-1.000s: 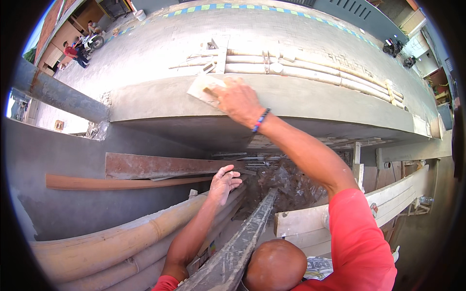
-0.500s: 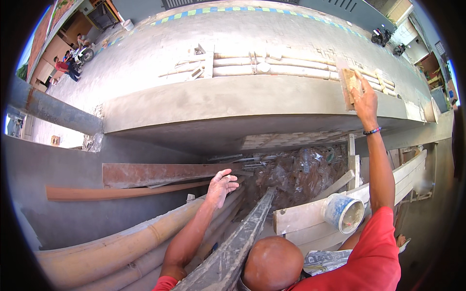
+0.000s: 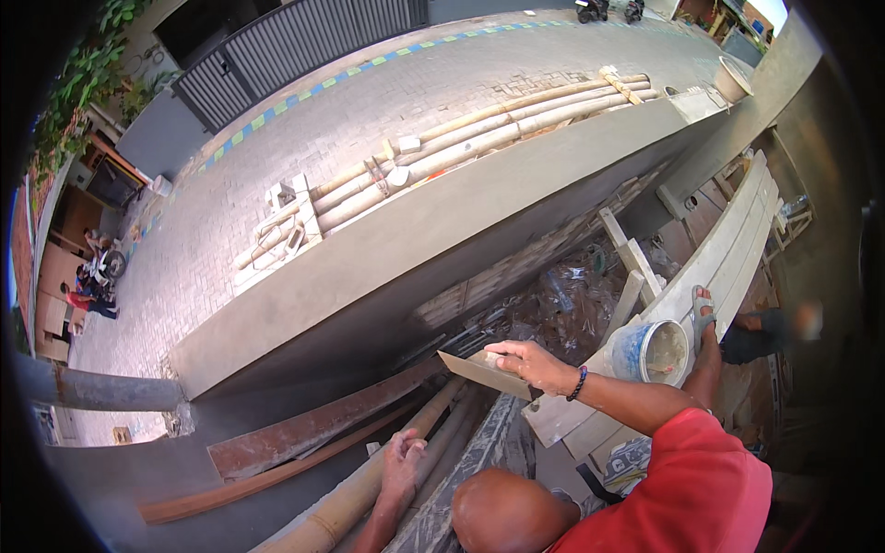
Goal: The person smooths a concrete ceiling using a wooden float. They repeatedly rub the surface in long strokes, occasionally dipping the float into a bucket of water to aid the process.
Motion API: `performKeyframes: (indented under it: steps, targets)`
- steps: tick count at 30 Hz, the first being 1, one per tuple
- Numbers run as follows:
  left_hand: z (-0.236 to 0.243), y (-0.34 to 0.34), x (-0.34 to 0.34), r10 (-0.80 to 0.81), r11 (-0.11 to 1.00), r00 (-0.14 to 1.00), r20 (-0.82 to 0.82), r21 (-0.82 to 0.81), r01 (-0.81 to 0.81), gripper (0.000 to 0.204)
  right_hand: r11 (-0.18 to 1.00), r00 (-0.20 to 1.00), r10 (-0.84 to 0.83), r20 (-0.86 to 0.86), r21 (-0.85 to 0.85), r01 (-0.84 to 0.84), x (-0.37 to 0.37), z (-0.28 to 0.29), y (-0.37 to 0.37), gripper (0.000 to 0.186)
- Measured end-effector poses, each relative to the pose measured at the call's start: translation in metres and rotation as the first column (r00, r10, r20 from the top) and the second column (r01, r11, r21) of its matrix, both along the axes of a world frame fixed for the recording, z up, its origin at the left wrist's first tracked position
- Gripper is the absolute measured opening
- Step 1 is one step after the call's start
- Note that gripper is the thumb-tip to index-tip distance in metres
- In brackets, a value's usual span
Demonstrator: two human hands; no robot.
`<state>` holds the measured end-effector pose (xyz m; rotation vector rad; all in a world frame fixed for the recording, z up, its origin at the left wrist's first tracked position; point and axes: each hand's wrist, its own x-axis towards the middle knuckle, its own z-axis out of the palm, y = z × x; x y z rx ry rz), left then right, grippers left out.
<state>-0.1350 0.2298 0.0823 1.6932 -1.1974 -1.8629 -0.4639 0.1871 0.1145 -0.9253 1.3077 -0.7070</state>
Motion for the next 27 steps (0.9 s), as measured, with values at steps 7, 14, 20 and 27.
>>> performKeyframes:
  steps: [7,14,20,27]
  targets:
    - [0.057,0.035,0.025,-0.258,0.958,0.966,-0.004,0.128,0.256,0.038,0.972,0.995,-0.087,0.048,0.221,0.074,-0.044,-0.002,0.020,0.046]
    - [0.111,0.078,0.027,-0.188,0.982,0.917,0.351,0.098,0.164,0.041,0.981,0.984,-0.047,0.174,0.194,0.013,-0.122,-0.006,0.013,0.058]
    - [0.161,0.157,0.045,0.162,0.982,0.631,0.759,-0.189,-0.025,0.046,0.985,0.982,-0.174,0.077,0.035,0.171,-0.258,0.016,0.007,0.035]
    - [0.227,0.222,0.053,0.396,0.916,0.344,0.851,-0.390,-0.090,0.053,0.969,0.971,-0.171,-0.170,0.150,0.197,-0.397,0.060,0.009,0.040]
